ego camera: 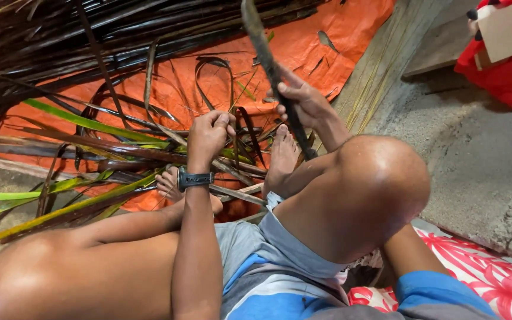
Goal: The person processes palm leaves by using a large knife to strip or trim them while sitting on a tarp with another person.
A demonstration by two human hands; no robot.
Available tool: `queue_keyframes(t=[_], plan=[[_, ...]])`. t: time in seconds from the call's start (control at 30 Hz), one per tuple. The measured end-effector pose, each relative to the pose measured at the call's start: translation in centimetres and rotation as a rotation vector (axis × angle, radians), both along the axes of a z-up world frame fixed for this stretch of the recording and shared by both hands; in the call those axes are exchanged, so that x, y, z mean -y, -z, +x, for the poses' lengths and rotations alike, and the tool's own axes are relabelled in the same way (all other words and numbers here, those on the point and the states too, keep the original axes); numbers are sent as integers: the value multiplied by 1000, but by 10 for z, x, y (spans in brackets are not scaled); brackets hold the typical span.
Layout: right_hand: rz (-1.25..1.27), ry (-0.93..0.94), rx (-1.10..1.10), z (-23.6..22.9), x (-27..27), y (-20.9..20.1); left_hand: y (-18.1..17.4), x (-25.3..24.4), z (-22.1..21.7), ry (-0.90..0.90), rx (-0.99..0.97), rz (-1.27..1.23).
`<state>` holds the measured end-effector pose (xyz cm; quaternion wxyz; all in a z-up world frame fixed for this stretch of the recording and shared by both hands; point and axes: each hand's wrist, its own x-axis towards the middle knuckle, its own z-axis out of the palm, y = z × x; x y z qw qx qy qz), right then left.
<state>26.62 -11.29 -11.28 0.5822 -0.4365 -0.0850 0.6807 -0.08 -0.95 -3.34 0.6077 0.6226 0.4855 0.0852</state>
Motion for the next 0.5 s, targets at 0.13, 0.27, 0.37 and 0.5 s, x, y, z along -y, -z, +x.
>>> queue_keyframes(t=[0.13,0.27,0.37,0.5], plan=[[-15,-128,-9,-51,2,-27,6,1,1,13,-6,-7],[5,-258,-19,-68,3,-27,5,3,0,83,-48,9],[3,-218,-31,-59,0,-12,3,1,1,89,-88,11],[-8,-66,-35,-34,-1,14,-8,-3,-2,139,-211,23]])
